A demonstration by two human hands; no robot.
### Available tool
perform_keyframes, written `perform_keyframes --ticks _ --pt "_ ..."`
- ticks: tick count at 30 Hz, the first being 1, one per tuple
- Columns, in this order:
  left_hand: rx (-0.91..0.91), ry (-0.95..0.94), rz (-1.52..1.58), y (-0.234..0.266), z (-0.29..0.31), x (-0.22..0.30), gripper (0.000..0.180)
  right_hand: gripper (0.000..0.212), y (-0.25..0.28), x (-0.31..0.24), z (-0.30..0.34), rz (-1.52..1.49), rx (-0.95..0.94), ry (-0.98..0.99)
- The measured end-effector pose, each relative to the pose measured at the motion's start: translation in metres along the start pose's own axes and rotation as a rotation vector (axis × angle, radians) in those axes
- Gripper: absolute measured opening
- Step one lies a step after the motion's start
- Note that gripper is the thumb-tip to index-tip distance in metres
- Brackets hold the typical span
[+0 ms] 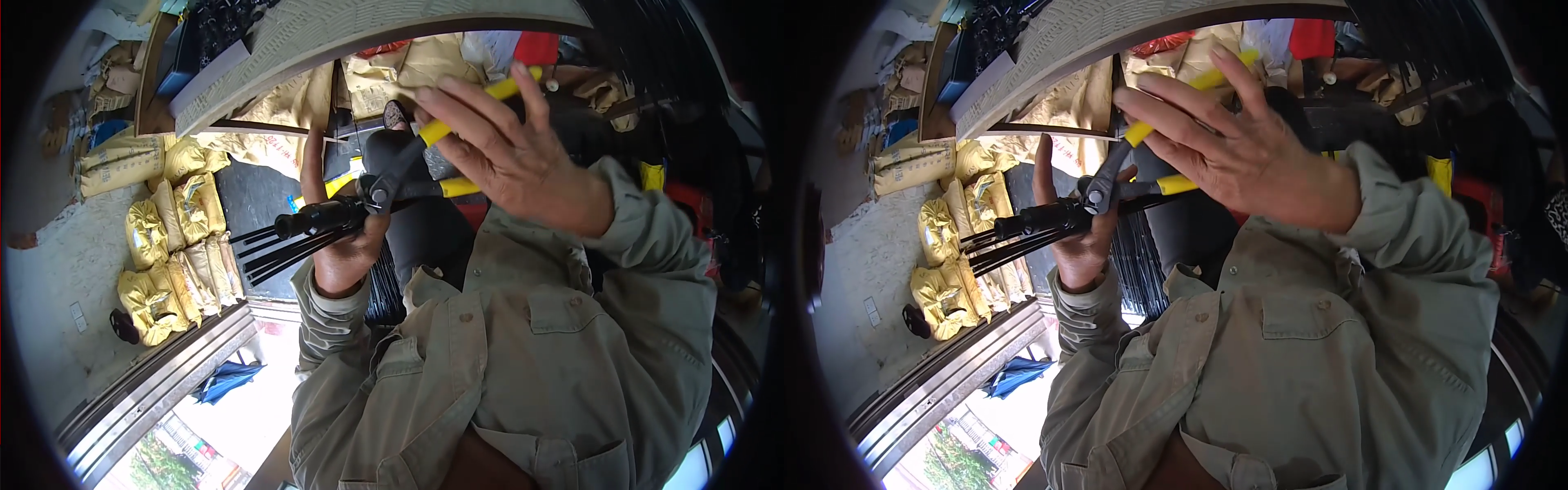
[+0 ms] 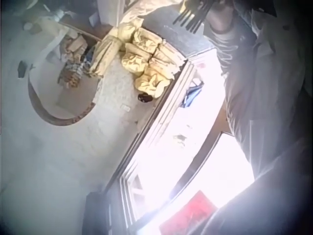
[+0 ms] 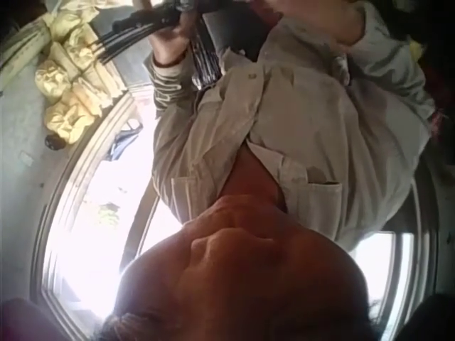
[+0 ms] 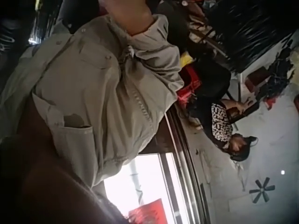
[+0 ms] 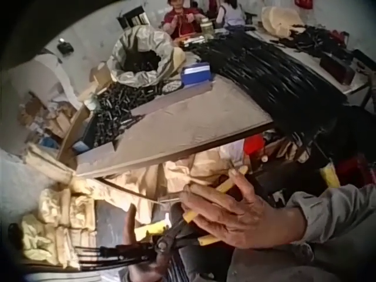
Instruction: Assembling bundles of thin rods or cables into a plastic connector housing using manual dexterity and pliers.
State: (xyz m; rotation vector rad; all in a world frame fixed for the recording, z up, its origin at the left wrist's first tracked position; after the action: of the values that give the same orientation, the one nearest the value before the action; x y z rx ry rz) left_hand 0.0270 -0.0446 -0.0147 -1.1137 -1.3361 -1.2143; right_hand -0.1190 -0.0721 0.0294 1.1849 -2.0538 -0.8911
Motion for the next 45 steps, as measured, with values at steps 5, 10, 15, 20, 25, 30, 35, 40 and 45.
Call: perform_keyframes --ticks 5,10,15,20,25,30,35,40,45 --pt "-0.006 -0.014 0.040 -0.004 -0.001 0.003 0.081 0.031 -0.019 -0.017 0.023 -0.225 -0.055 -0.253" --pt "-0.002 0.064 0.020 -0.012 0.000 0.008 0.079 0.031 -0.031 -0.019 0.025 -1.071 0.134 -0.471" --pt "-0.035 -0.085 -0.084 -0.010 0.000 0.019 0.082 0.033 -0.018 -0.001 0.015 -0.674 0.143 -0.308" --pt "0.064 0.031 -0.208 0.003 0.002 0.011 0.083 0.034 0.013 0.001 0.011 -0.063 0.197 -0.090" --pt "0.071 0.028 -0.065 0.000 0.001 0.011 0.085 0.035 0.014 0.001 -0.002 -0.089 0.185 0.003" --pt "0.124 0.059 0.016 -0.009 -0.002 0.011 0.085 0.037 -0.033 0.007 0.000 -1.368 0.197 -0.512" --pt "0.066 -0.012 0.007 -0.004 0.000 0.013 0.087 0.037 -0.042 -0.002 -0.016 -1.422 0.315 -0.477" --pt "0.015 -0.112 -0.052 -0.001 0.001 0.016 0.086 0.028 -0.055 -0.001 -0.018 -1.376 0.406 -0.438" --pt "0.152 -0.119 -0.182 0.002 -0.001 0.016 0.081 0.021 -0.042 -0.005 -0.014 -1.263 0.497 -0.473"
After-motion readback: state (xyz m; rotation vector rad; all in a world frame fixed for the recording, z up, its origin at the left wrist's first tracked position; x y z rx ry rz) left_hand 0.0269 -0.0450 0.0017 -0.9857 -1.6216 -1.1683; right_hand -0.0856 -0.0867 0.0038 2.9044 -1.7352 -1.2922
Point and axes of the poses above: each hand's wrist, its own z-axis away from the middle knuckle, its own y-axis out of the back of the hand, x = y × z, the point moved 9 cm from there along -z, towards the middle knuckle, and after that the axes turned 7 degrees about y, right-handed, at the moved point
